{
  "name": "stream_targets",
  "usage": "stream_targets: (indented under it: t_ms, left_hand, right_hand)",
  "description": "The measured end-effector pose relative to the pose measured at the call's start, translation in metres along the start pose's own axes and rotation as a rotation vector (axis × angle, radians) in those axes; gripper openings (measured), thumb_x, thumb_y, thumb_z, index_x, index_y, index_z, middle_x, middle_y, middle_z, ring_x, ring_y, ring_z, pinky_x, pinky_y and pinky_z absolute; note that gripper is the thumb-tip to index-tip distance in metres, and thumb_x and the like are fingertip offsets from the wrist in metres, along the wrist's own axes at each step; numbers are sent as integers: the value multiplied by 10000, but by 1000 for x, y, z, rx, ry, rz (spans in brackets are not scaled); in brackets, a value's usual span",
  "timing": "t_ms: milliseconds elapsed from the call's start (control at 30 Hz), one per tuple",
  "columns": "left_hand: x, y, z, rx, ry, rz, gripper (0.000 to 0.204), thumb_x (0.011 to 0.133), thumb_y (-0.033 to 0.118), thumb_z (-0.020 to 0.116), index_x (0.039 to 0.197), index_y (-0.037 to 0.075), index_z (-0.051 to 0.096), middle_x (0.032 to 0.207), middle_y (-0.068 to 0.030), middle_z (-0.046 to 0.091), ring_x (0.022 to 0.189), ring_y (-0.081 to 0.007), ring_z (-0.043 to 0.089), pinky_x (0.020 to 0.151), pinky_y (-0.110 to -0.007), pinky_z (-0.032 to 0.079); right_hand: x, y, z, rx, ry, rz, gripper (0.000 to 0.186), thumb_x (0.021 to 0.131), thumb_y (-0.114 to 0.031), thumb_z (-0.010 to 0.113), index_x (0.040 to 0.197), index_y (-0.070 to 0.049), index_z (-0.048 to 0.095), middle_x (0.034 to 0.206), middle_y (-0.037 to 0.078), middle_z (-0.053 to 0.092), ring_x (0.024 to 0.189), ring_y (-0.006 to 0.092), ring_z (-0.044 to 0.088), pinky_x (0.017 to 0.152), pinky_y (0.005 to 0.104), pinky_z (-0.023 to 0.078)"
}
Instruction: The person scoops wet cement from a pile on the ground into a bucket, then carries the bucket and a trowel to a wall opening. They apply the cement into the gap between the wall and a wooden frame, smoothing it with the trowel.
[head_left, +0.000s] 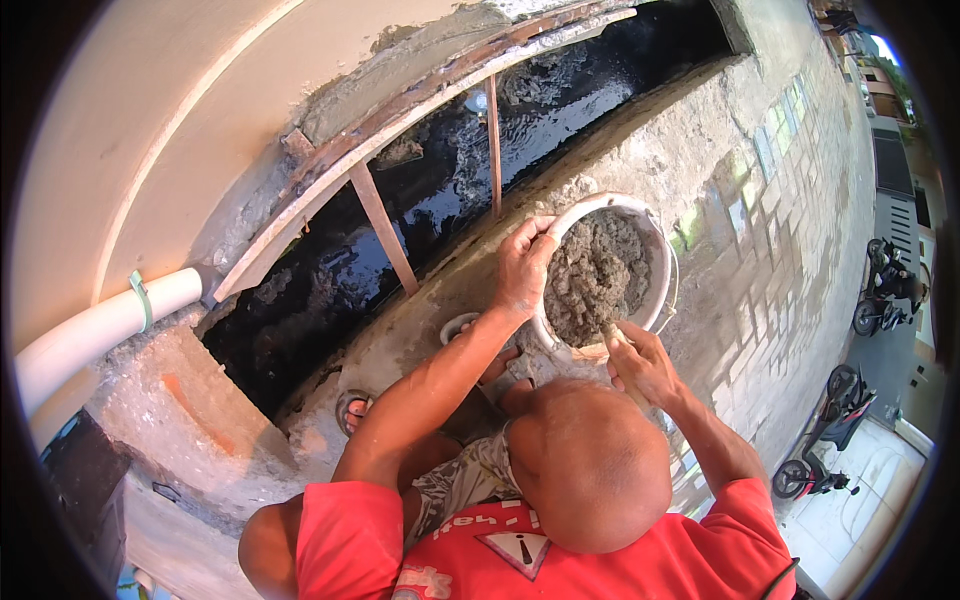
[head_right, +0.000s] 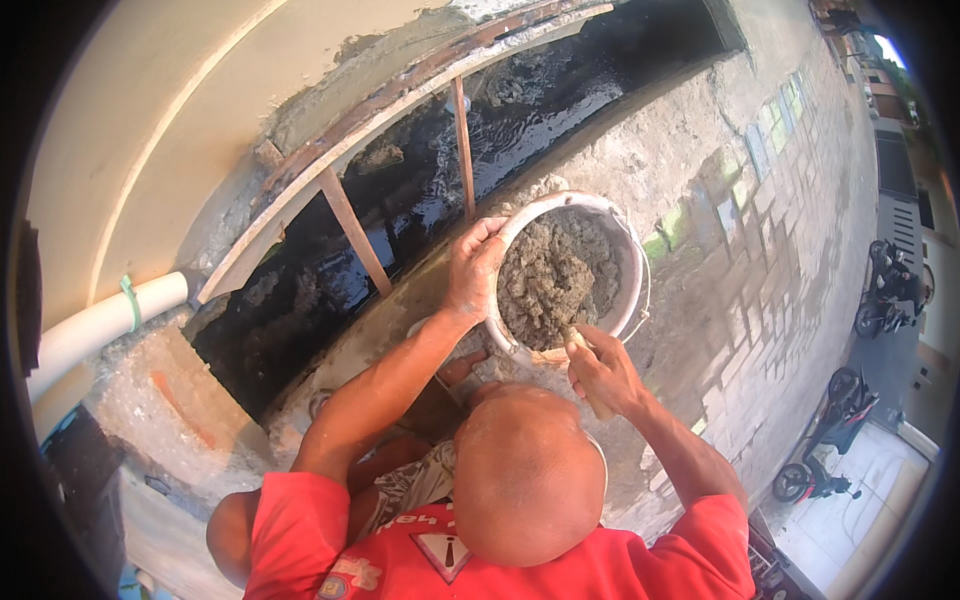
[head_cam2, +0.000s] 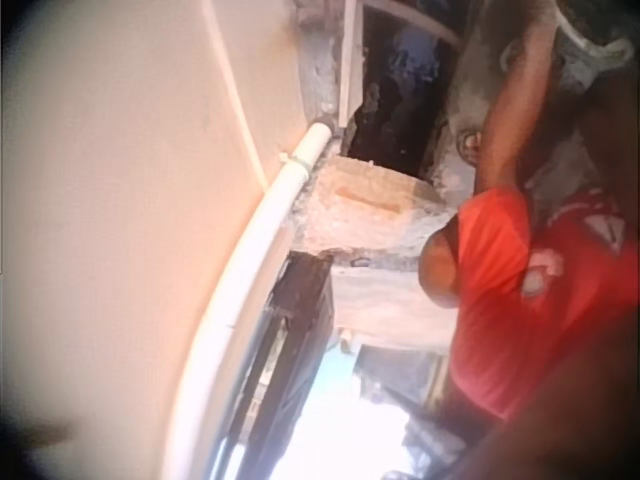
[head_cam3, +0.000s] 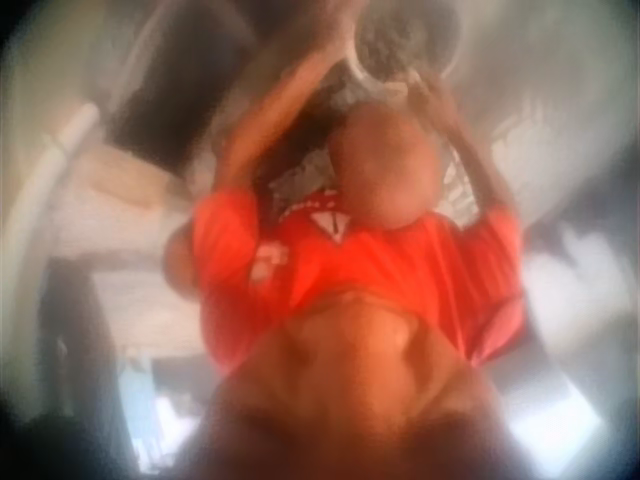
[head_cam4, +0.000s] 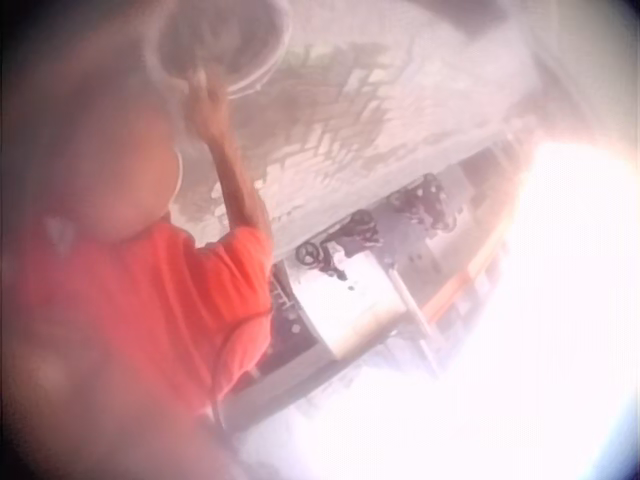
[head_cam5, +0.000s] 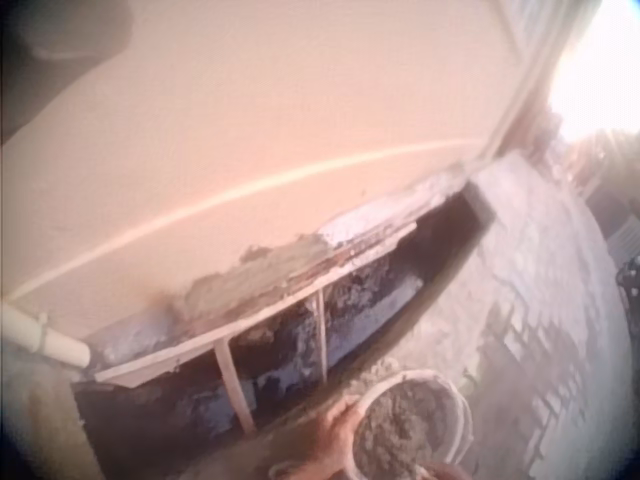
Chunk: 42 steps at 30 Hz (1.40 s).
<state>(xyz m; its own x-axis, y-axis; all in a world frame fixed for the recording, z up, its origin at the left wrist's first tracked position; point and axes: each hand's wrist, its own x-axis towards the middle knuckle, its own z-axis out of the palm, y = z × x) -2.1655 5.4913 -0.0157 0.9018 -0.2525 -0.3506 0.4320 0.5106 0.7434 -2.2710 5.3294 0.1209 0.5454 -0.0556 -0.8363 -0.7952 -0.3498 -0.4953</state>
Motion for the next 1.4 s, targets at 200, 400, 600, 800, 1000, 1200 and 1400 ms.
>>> stream_targets:
  t_ms: [200, 400, 600, 800, 1000, 1200, 1400]
  left_hand:
    - [2, 4, -10, -163, 9, -22, 248, 944, 156, 500, 1073, -17, 622, 911, -10, 595, 790, -71, 514, 722, -216, 412]
    - [9, 10, -12, -163, -21, -84, 262, 958, 199, 513, 1076, -10, 618, 950, -46, 625, 838, -103, 558, 750, -248, 455]
    - [26, 22, -26, 91, -6, 118, 279, 945, 183, 527, 1123, -21, 594, 1062, -111, 657, 972, -162, 595, 917, -308, 444]
    - [25, 52, -43, 706, 28, 208, 199, 867, 155, 584, 968, -16, 574, 811, -193, 657, 769, -325, 662, 707, -409, 500]
    - [-49, 172, -110, 1229, -552, -128, 368, 865, 237, 597, 1101, -43, 572, 966, -214, 635, 910, -395, 625, 794, -462, 471]
    - [-113, 210, -180, 921, -65, -230, 326, 872, 195, 631, 1081, -52, 584, 951, -211, 669, 929, -327, 657, 785, -439, 486]
    - [-116, 166, -244, 217, 376, -274, 274, 923, 182, 588, 1154, 36, 570, 1070, -78, 644, 981, -161, 590, 845, -308, 467]
  right_hand:
    - [-15, 24, -7, 86, -2, -137, 342, 976, -352, 495, 1061, -27, 560, 662, 40, 554, 546, 121, 538, 488, 285, 445]
    - [-31, 34, -28, 148, 70, -7, 381, 964, -347, 522, 1158, -23, 566, 679, 44, 555, 543, 119, 532, 485, 281, 436]
    - [-40, 27, -49, 55, 86, 21, 349, 938, -285, 548, 1152, -11, 569, 674, 38, 552, 544, 114, 525, 483, 277, 422]
    - [-59, 14, -60, -93, 121, 10, 340, 788, -89, 614, 1091, 61, 578, 629, 26, 535, 480, 101, 496, 421, 261, 391]
    - [-63, -45, -68, -382, 50, -99, 489, 697, -1, 689, 1161, 102, 575, 642, 50, 581, 475, 94, 529, 414, 261, 397]
    - [-29, -176, -9, -874, -185, -395, 542, 688, -56, 727, 1197, 52, 576, 844, 166, 663, 732, 209, 646, 693, 337, 518]
    - [26, -293, 109, -989, -469, -381, 501, 729, -67, 689, 1207, 28, 572, 728, 95, 607, 563, 128, 585, 528, 295, 487]
